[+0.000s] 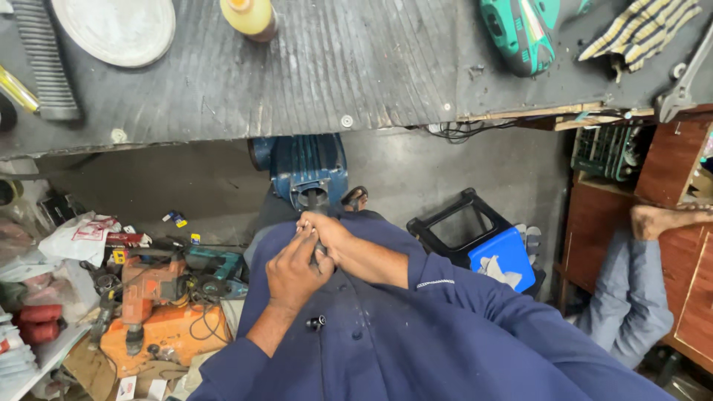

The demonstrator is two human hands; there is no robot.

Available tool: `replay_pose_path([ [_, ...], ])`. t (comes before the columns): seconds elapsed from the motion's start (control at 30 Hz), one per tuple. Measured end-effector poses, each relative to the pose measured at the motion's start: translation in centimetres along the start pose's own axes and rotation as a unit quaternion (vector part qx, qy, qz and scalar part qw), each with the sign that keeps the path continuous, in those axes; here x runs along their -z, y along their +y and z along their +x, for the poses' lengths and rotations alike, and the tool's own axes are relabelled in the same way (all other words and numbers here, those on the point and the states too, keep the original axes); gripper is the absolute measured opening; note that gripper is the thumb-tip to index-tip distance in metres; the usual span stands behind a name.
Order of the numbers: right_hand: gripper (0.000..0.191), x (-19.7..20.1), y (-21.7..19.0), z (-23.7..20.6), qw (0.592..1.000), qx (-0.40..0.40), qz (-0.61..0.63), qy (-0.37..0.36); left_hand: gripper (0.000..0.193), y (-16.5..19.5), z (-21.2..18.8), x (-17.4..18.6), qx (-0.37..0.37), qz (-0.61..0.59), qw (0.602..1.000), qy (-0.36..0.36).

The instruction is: The person repairs a blue power tool at a workbench. They handle a round metal component, scoop yellow grease from a tub, press the greased part into the tool housing, then use a spanner to tighten a bolt on the tool body.

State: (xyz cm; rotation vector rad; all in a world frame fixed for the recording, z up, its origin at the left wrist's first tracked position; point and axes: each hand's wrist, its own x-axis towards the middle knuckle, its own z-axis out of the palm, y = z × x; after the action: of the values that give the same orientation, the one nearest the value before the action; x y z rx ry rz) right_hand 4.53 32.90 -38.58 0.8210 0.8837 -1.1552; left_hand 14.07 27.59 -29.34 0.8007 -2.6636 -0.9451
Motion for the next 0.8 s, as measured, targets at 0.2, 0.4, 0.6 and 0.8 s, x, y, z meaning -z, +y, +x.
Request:
replay_pose_path([
  [0.2,0.018,0.5,0.1,0.7,1.000,-0.027,-0.004,-0.001,0.036,-0.3,0.1,-0.1,0.008,-0.005,1.000,-0.016],
  [0.4,0.021,0.3,-0.6,0.5,0.997,-0.074,0.013,-0.021,0.035,-0.5,0.7,-0.1,-0.008,0.001,1.000,-0.025],
  [0.6,0.022,0.0,-1.4,0.6,0.996,-0.086,-0.014,-0.034,0.036,-0.8,1.3,-0.4,-0.009,-0.006,1.000,-0.027],
  [0.8,0.021,-0.6,-1.9,0.0,0.997,-0.071,0.035,-0.016,0.039,-1.1,2.0,-0.3,-0.006,-0.007,0.999,-0.047],
])
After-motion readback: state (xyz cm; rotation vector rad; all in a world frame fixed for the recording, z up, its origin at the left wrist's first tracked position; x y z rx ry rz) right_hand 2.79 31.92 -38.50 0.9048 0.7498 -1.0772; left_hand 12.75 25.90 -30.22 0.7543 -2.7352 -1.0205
